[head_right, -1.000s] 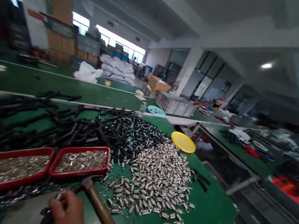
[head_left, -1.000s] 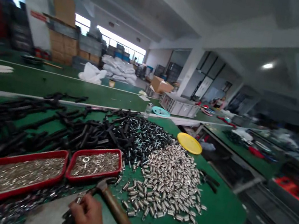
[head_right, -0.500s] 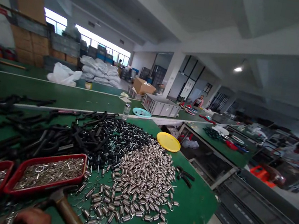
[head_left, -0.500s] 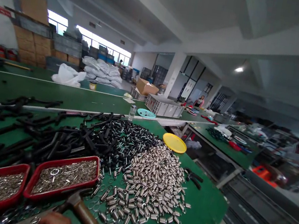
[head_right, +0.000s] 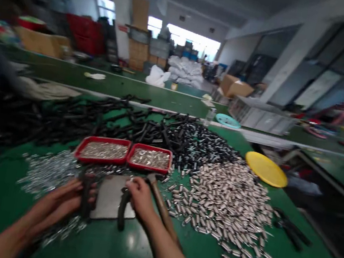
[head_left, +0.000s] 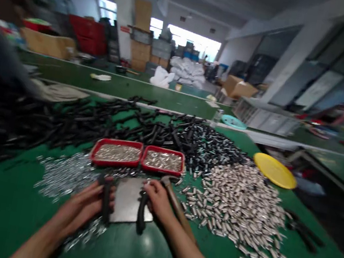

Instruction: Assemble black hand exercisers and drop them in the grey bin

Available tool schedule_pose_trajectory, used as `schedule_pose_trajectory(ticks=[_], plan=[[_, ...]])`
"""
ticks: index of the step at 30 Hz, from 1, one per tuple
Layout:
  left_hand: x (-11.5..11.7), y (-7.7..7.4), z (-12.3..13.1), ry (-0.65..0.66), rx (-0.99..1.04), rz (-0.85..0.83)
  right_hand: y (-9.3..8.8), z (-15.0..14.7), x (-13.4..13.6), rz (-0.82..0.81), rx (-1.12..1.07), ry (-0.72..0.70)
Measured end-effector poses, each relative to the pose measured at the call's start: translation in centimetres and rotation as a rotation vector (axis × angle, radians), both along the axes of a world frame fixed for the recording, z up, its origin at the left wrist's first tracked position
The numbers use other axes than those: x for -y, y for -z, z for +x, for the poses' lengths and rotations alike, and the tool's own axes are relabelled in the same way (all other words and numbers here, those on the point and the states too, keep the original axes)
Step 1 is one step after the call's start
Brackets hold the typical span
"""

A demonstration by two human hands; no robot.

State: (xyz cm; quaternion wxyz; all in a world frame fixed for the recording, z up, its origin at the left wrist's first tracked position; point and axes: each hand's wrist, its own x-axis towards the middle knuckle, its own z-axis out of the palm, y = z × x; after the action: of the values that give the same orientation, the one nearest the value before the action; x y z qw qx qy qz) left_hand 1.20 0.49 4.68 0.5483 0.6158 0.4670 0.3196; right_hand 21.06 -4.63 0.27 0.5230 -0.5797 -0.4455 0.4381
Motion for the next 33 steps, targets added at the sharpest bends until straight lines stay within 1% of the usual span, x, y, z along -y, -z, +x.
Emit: schedule_pose_trajectory(ticks=[1, 2, 3, 4, 5, 7, 9, 13, 18, 20, 23, 26, 29, 31, 33], plan=[[1.0, 0.4, -0.7, -0.027, 0.095, -0.119, -0.4, 0.1, -0.1, 0.016, 0.001, -0.024], [1.7, 0.9, -0.7, -0.038, 0.202, -0.23, -0.6, 0.2, -0.1, 0.022, -0.012, -0.055], [2.1, 1.3, -0.3, -0.033, 0.295, -0.316, -0.8, 0.4, -0.2, 0.034, 0.011, -0.078], [2.2, 1.7, 0.5, -0.02, 0.347, -0.361, -1.0, 0.5, -0.2, 0.062, 0.115, -0.082], [2.3, 2.1, 1.4, 0.003, 0.347, -0.365, -1.2, 0.6, 0.0, 0.084, 0.195, -0.083], [2.3, 2.6, 3.1, 0.032, 0.295, -0.328, -1.7, 0.9, 0.5, 0.118, 0.347, -0.079], [2.4, 2.9, 4.1, 0.046, 0.254, -0.296, -2.2, 1.1, 1.0, 0.123, 0.428, -0.089], [2.8, 3.1, 4.5, 0.094, 0.218, -0.256, -2.9, 1.3, 1.2, 0.105, 0.532, -0.118], [2.7, 2.3, 5.0, 0.117, 0.089, -0.116, -3.2, 1.5, 1.1, 0.105, 0.56, -0.164], [2.7, 1.9, 5.2, 0.135, 0.05, -0.08, -3.0, 1.5, 1.2, 0.117, 0.55, -0.143], [2.7, 1.6, 5.5, 0.172, 0.021, -0.071, -2.5, 1.5, 1.4, 0.134, 0.517, -0.089], [2.8, 1.8, 5.6, 0.18, 0.032, -0.059, -2.3, 1.3, 1.8, 0.126, 0.47, -0.041], [3.0, 2.1, 5.5, 0.154, 0.033, -0.006, -2.6, 0.9, 2.2, 0.12, 0.373, -0.007], [3.1, 2.3, 5.3, 0.127, 0.003, 0.056, -3.0, 0.8, 2.6, 0.07, 0.285, -0.027], [3.0, 2.5, 4.8, 0.116, -0.031, 0.116, -3.4, 0.8, 2.9, -0.018, 0.196, -0.098]])
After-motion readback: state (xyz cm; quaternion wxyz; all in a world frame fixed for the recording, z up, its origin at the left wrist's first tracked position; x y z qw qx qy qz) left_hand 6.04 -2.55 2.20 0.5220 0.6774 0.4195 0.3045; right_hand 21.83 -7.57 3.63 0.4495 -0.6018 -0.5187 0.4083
